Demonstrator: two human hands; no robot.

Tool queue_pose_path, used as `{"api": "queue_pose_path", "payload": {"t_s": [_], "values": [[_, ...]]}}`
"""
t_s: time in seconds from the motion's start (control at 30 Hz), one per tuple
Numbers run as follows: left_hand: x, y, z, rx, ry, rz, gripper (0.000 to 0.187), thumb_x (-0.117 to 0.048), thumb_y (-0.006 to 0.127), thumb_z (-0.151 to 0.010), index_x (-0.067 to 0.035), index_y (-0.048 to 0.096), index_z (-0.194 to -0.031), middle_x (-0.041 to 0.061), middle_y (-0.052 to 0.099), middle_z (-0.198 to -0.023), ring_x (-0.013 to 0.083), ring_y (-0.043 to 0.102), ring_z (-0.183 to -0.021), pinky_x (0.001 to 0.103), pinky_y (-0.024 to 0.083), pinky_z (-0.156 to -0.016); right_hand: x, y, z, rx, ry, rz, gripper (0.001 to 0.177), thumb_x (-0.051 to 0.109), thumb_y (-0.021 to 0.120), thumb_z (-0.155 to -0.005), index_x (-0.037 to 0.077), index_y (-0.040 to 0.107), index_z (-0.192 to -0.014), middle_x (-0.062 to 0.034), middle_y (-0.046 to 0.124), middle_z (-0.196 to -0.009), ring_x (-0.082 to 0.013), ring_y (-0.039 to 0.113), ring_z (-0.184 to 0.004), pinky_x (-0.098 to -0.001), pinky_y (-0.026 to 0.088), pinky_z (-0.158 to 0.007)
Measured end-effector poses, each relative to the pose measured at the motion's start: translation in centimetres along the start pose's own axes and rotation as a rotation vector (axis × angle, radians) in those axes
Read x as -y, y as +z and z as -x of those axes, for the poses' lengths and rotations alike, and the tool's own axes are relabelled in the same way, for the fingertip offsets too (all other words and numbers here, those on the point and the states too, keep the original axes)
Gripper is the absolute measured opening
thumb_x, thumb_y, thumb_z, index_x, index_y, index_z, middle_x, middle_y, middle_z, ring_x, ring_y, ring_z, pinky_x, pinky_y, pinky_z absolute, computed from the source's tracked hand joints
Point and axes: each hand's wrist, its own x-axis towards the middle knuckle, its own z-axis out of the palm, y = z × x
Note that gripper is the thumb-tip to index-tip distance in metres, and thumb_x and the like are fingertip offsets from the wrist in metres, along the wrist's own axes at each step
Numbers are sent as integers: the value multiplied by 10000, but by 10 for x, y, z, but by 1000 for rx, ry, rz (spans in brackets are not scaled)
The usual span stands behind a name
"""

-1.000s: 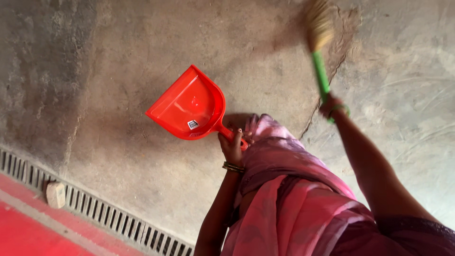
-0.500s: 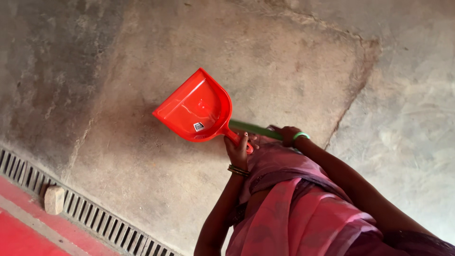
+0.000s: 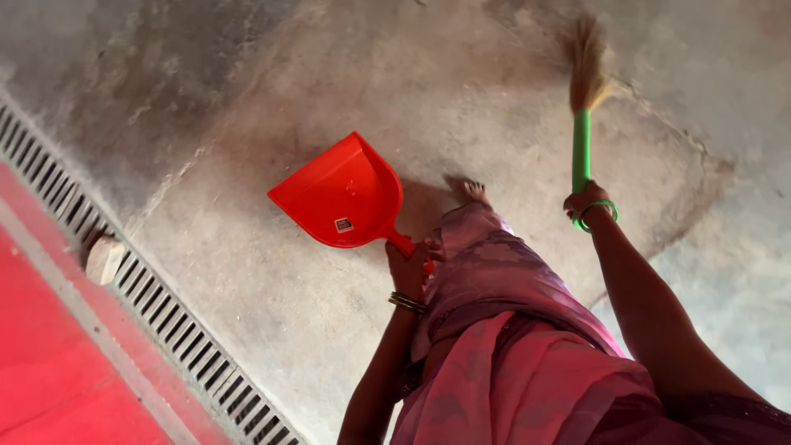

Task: The person sweeps the concrete floor by hand using a small broom and a red dustpan, collecting dust and debris as they move across the room.

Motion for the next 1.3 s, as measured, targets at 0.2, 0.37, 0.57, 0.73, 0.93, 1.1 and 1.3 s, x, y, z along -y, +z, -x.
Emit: {"api": "queue_pose_path", "payload": {"t_s": [0.2,0.37,0.57,0.73,0.93,1.1,1.3], "values": [[-56,20,-41,-9,78,-7,401,-139,671,-962,-20,350,-1169,166,707,-768,197,682,-535,224,319,-324,59,56,-26,336,-119,421,762,85,625,-842,177,366,-1553,-255,733,-1054,-351,754,-769,-456,615,-587],[-114,49,-84,12,89,-57,328,-134,664,-977,28,423,-1127,156,703,-750,197,693,-543,229,321,-320,127,79,-45,443,-503,751,864,144,696,-750,315,392,-1541,-209,738,-1077,-343,722,-918,-452,579,-796],[-150,106,-98,-53,214,21,331,-128,646,-976,-23,386,-1151,140,700,-765,179,676,-541,231,344,-334,163,46,-85,421,-560,748,1066,112,664,-724,365,192,-1646,-225,752,-1018,-387,743,-929,-484,586,-816],[-132,148,-99,-147,245,123,340,-129,647,-1026,-18,342,-1128,157,709,-778,140,558,-498,217,301,-354,182,-10,-140,80,-423,501,1032,85,695,-715,371,281,-1615,-225,732,-895,-373,725,-769,-500,577,-659],[-118,156,-104,-283,159,165,346,-104,664,-958,-31,396,-1164,163,711,-750,192,642,-516,257,394,-386,234,-80,-208,-3,-267,230,529,51,727,-821,72,533,-1313,-171,658,-733,-273,657,-531,-417,535,-434],[-126,151,-107,-344,142,190,331,-110,667,-947,-23,413,-1141,171,707,-759,218,692,-551,265,440,-409,253,-49,-225,299,-163,378,383,107,669,-903,36,519,-1248,-233,644,-788,-283,619,-514,-448,502,-401],[-126,142,-118,-370,198,231,304,-77,639,-949,-16,405,-1132,172,706,-771,240,697,-566,297,494,-450,251,77,-151,556,-525,871,902,107,654,-832,170,232,-1627,-239,747,-902,-289,700,-609,-431,598,-541]]}}
